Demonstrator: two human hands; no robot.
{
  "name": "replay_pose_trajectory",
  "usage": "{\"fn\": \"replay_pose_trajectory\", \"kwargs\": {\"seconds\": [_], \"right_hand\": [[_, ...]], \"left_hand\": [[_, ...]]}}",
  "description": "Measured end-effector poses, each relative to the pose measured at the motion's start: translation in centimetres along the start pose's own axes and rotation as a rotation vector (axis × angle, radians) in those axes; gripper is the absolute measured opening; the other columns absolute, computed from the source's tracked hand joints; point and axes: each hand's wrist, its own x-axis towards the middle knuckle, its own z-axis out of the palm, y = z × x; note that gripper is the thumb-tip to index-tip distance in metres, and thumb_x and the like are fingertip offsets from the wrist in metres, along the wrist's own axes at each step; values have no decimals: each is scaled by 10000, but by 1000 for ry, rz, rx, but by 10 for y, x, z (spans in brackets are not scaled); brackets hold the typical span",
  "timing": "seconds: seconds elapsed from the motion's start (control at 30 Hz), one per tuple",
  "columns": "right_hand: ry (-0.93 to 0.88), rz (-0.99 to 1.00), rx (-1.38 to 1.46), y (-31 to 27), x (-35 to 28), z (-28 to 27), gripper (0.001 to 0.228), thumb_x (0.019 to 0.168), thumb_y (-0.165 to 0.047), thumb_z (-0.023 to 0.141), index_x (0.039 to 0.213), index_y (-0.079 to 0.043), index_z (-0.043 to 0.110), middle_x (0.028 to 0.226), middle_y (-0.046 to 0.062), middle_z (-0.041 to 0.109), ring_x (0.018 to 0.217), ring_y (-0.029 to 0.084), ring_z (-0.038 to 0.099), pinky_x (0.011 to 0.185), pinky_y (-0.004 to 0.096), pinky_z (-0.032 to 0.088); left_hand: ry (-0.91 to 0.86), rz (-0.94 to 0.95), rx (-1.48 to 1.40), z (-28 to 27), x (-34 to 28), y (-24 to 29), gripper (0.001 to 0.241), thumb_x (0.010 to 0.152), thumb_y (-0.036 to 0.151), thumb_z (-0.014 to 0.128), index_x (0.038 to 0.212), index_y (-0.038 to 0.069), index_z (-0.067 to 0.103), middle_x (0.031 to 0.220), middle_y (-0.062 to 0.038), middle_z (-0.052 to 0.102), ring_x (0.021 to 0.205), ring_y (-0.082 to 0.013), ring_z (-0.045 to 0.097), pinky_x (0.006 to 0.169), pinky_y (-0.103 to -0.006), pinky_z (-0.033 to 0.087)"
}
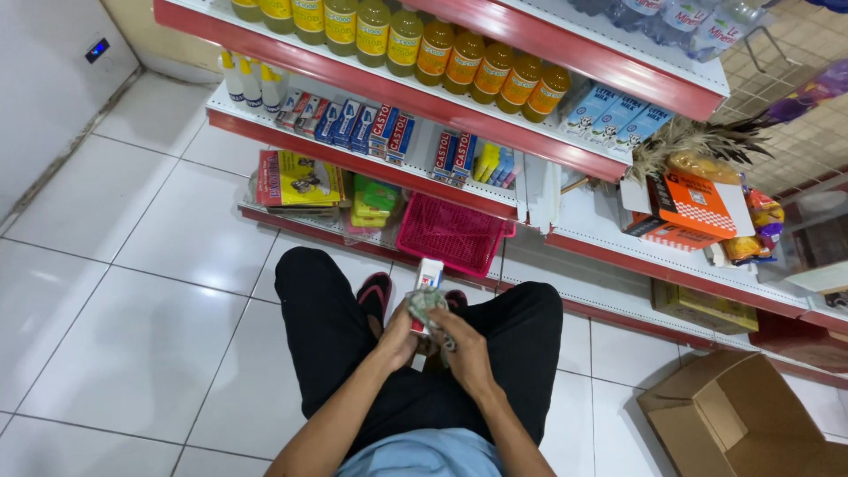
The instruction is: Cleaning grocery shelves and items using a cloth.
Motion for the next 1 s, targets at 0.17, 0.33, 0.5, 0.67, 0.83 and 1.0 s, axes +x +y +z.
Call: {"fn": "replay_pose_trajectory", "kwargs": {"seconds": [0.17,0.33,0.5,0.67,0.83,1.0], "right_hand": [[2,-89,-17,6,9,-5,525,784,95,734,1270,-100,707,1326,151,695,1286,301,633,1043,406,552],[250,128,16,5,37,-28,463,895,53,705,1325,-117,677,1332,121,702,1228,267,691,979,350,592],[126,42,9,-9,6,-5,495,825,60,729,1287,-115,689,1317,148,685,1226,301,675,1001,366,575],[-63,-144,-10,-19,-4,-5,501,817,101,740,1269,-110,707,1319,146,697,1273,324,646,1051,400,532],[102,23,-147,-4,39,-26,610,747,137,729,1302,-110,679,1367,151,656,1290,324,608,1083,410,499],[55,22,-104,-12,24,-20,635,719,164,693,1293,-109,682,1346,144,678,1298,319,623,1084,403,517]], "left_hand": [[58,60,-16,-6,8,-1,585,1091,460,437,1480,32,522,1258,-52,669,1166,-153,630,1005,-341,507],[-192,-86,142,9,-2,-1,547,1048,410,488,1505,112,468,1238,-17,667,1139,-138,646,959,-357,550],[-159,-62,96,6,-4,9,517,1039,398,447,1495,156,444,1163,-31,659,1040,-152,660,877,-378,578],[11,44,-5,-11,5,-12,453,1111,323,438,1415,-3,518,1188,-114,682,1069,-209,703,920,-402,616],[102,-123,270,20,-10,16,628,1018,494,396,1585,243,303,1345,0,574,1180,-215,586,987,-471,524],[52,-69,225,9,-5,9,712,1002,606,425,1603,230,357,1330,-11,576,1189,-173,554,1004,-405,476]]}}
